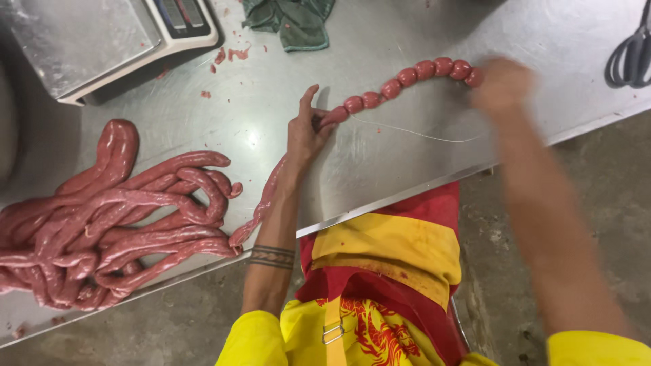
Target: The person twists filled meat casings into links by hand and cuts the string with shears on a metal table.
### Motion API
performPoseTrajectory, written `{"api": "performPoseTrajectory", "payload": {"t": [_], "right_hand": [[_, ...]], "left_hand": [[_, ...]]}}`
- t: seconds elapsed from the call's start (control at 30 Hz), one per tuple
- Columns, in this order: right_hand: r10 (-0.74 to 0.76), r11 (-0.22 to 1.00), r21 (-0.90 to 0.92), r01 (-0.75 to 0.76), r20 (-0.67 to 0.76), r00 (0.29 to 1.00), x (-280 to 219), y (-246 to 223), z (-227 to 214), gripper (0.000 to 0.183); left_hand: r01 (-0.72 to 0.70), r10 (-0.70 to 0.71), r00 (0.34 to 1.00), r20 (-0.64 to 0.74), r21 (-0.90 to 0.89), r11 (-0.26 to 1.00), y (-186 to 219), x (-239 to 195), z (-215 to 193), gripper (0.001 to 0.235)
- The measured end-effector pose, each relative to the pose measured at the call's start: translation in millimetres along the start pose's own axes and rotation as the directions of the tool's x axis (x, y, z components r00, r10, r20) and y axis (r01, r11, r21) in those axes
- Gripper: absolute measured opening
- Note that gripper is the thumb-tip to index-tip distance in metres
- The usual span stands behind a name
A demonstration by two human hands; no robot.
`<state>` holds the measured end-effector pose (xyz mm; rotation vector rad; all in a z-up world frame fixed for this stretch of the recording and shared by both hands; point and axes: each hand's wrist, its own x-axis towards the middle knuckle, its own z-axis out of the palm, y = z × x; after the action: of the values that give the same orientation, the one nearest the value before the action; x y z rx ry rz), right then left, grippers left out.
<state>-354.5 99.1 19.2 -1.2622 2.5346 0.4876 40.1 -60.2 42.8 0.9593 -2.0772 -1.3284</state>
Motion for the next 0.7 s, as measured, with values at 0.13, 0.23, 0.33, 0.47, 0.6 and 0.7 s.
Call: {"api": "performPoseTrajectory", "payload": {"t": [0.13,0.23,0.33,0.47,0.6,0.7], "right_hand": [[-0.474,0.857,0.023,0.514,-0.354,0.806,-108,-257,-34,0.022],[-0.462,0.441,0.655,0.614,-0.421,0.781,-254,-236,-17,0.095],[-0.561,0.463,0.887,0.002,0.291,0.775,-337,-55,54,0.037],[0.051,0.910,0.356,-0.213,0.414,0.909,-490,149,114,0.031],[0.047,0.117,0.806,-0.580,0.579,0.814,-533,175,167,0.016],[0.023,-0.610,0.698,-0.374,0.488,0.873,-504,158,189,0.010]], "left_hand": [[0.160,-0.153,0.973,-0.170,0.028,0.987,-4,-6,12,0.053],[0.314,-0.282,0.931,-0.231,0.115,0.942,-4,-1,14,0.033],[0.218,-0.205,0.917,-0.342,0.000,0.976,3,-3,14,0.027],[0.246,-0.231,0.912,-0.338,-0.001,0.969,12,-2,18,0.034],[-0.286,0.303,0.953,0.030,0.423,0.860,3,-11,3,0.025],[-0.429,0.363,0.903,0.229,0.502,0.751,0,-8,-14,0.022]]}}
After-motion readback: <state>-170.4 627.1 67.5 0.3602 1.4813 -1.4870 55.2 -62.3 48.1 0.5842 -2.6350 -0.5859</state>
